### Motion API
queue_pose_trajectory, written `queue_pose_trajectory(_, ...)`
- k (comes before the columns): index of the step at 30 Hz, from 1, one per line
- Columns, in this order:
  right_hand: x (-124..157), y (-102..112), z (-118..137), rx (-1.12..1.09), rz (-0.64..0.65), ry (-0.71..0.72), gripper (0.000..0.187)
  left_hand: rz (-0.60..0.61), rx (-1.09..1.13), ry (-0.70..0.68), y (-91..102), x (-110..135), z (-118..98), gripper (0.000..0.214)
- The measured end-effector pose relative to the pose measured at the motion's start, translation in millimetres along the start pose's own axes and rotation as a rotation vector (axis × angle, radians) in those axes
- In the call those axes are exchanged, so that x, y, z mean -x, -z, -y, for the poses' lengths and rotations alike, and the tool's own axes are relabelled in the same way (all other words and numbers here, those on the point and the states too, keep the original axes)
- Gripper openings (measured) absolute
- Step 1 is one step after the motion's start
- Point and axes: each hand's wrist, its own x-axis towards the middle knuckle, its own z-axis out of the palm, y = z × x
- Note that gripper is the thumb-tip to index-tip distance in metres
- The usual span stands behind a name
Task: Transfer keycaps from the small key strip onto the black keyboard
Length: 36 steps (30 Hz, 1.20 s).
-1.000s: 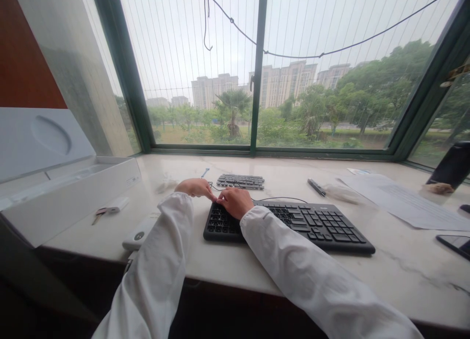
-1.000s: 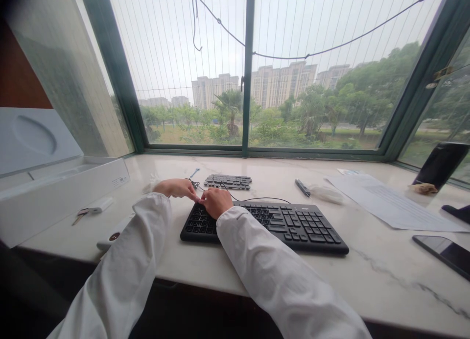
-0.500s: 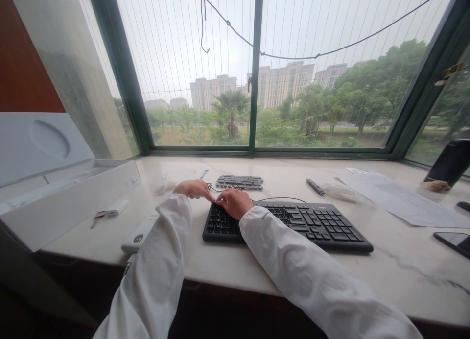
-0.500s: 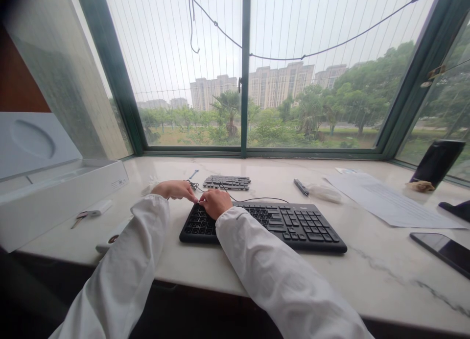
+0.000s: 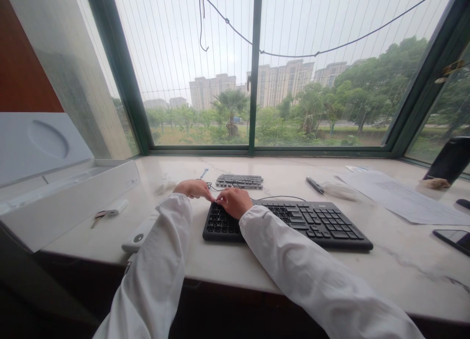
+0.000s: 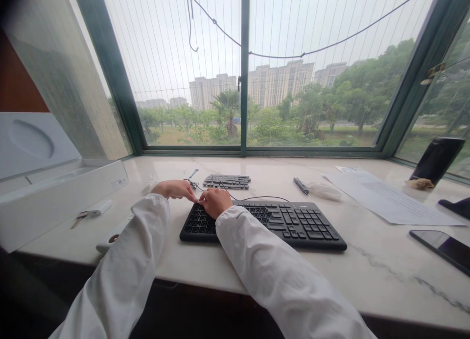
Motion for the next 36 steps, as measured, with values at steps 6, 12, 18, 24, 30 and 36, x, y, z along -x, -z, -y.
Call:
queue_pose_trajectory(6,0.1,1.0,0.1,0.009,-0.016,0.001,0.028,0.014,-0.006,0.054,-0.4,-3.5,1.4,0.058)
queue_pose_trajectory(12,1.3,5.5,2.3,0.019,0.006,-0.008,0.029,-0.006,0.002,0.051,-1.1,-2.6,0.7,0.055)
queue_pose_trajectory(18,2.0,6.7,3.5,0.025,0.02,-0.006,0.03,-0.007,0.004,0.062,-0.4,1.5,-2.8,0.053)
queue_pose_trajectory(24,1.1,4.7,2.3,0.03,-0.008,0.015,0.029,-0.002,0.007,0.071,-1.2,2.5,-4.2,0.051)
queue_pose_trajectory(30,0.7,4.0,2.4,0.062,0.006,0.009,0.03,0.008,0.023,0.057,-0.8,3.0,-4.4,0.055)
queue_pose_trajectory(36,0.8,4.1,2.5,0.066,0.014,0.004,0.03,0.014,0.058,0.048,-0.9,3.5,-4.6,0.052)
